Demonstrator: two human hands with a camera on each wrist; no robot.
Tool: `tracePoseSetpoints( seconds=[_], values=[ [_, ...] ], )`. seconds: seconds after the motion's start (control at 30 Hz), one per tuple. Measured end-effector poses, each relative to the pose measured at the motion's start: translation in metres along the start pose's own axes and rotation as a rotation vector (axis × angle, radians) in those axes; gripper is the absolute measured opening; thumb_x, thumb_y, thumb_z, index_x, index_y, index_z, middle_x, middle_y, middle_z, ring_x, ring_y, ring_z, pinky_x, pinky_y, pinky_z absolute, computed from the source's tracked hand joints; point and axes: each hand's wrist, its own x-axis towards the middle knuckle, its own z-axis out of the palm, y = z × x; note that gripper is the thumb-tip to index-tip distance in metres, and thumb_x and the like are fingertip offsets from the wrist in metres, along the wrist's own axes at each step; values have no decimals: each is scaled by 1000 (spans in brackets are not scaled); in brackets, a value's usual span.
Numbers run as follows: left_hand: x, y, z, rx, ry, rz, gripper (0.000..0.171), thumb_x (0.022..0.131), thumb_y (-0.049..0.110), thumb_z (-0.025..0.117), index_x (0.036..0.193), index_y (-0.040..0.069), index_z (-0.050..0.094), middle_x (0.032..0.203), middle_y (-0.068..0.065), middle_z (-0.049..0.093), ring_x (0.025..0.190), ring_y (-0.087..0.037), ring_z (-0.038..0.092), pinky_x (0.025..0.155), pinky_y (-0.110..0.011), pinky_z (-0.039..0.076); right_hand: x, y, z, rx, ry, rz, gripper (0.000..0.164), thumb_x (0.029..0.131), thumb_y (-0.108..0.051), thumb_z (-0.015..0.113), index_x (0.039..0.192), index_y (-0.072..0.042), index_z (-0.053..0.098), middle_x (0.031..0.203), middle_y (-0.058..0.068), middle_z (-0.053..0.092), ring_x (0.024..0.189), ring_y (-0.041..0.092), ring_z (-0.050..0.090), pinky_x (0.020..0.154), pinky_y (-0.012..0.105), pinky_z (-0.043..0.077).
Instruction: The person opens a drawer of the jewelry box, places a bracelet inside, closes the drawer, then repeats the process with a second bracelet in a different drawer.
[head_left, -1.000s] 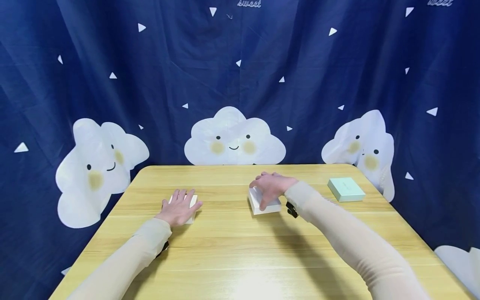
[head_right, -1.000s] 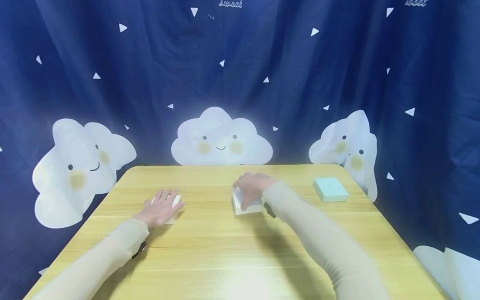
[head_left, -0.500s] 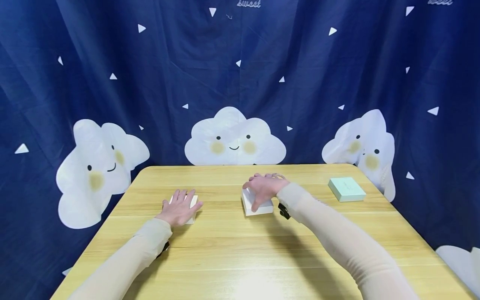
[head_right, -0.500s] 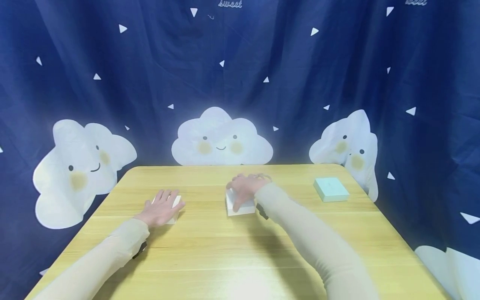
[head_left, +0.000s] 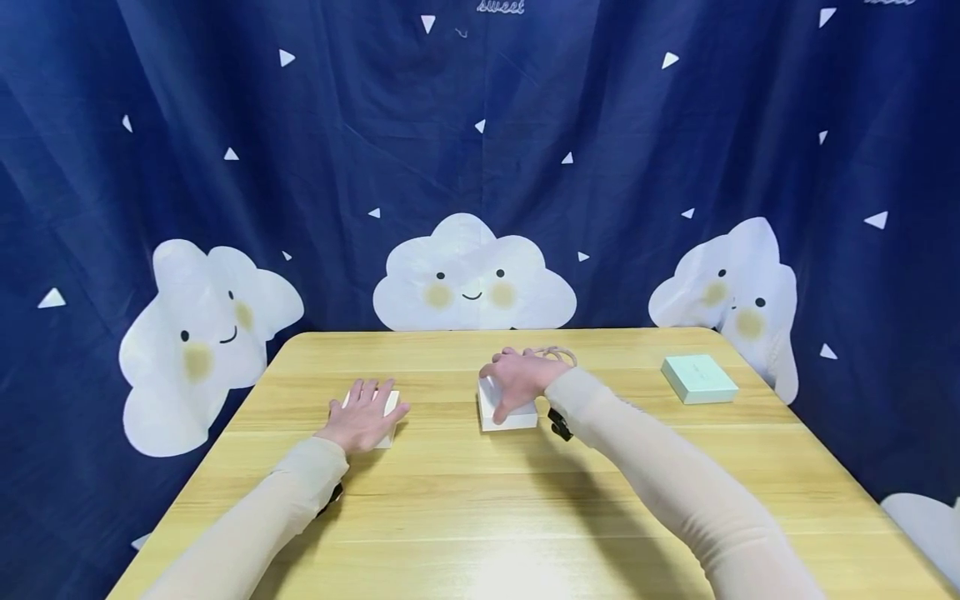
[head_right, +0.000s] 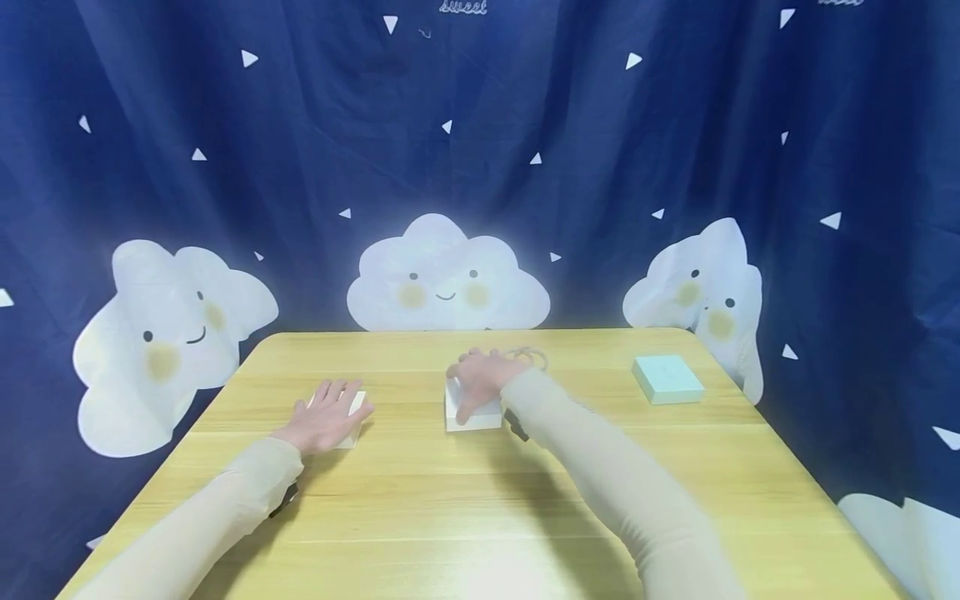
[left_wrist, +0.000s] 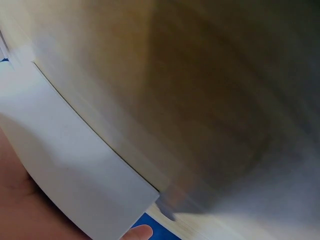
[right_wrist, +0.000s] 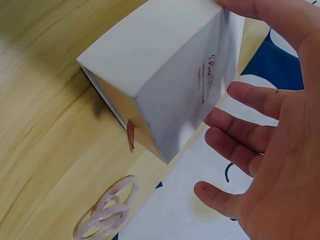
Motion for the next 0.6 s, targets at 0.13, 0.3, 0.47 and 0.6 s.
tracePoseSetpoints(
  seconds=[0.13, 0.3, 0.47, 0.6],
  values=[
    [1, -2, 2, -8, -5, -5, 87, 100, 72, 23, 162, 13, 20, 164, -25, 20, 153, -49, 5, 106, -83, 8, 2, -3, 0, 15, 1, 11, 82, 70, -56, 84, 142, -26, 57, 130, 1, 59, 122, 21, 48, 102, 51, 41],
    [4, -5, 6, -11, -5, -5, 82, 101, 69, 26, 162, 14, 19, 165, -24, 19, 153, -48, 5, 106, -83, 7, 4, -7, -1, 32, 0, 16, 83, 70, -56, 84, 142, -25, 56, 132, 1, 58, 126, 23, 47, 108, 57, 37],
    [4, -4, 5, -6, -5, -1, 81, 102, 66, 27, 162, 13, 19, 164, -25, 19, 153, -49, 5, 106, -84, 7, 5, -10, 0, 26, -2, 18, 84, 71, -58, 84, 143, -25, 56, 131, 1, 58, 125, 23, 47, 109, 59, 37],
    [1, 0, 1, -16, -8, -8, 79, 103, 64, 28, 162, 12, 19, 165, -24, 19, 153, -49, 5, 107, -83, 7, 7, -12, 2, 22, 2, 15, 85, 70, -59, 84, 143, -26, 55, 128, 1, 58, 122, 22, 49, 108, 58, 38]
  ],
)
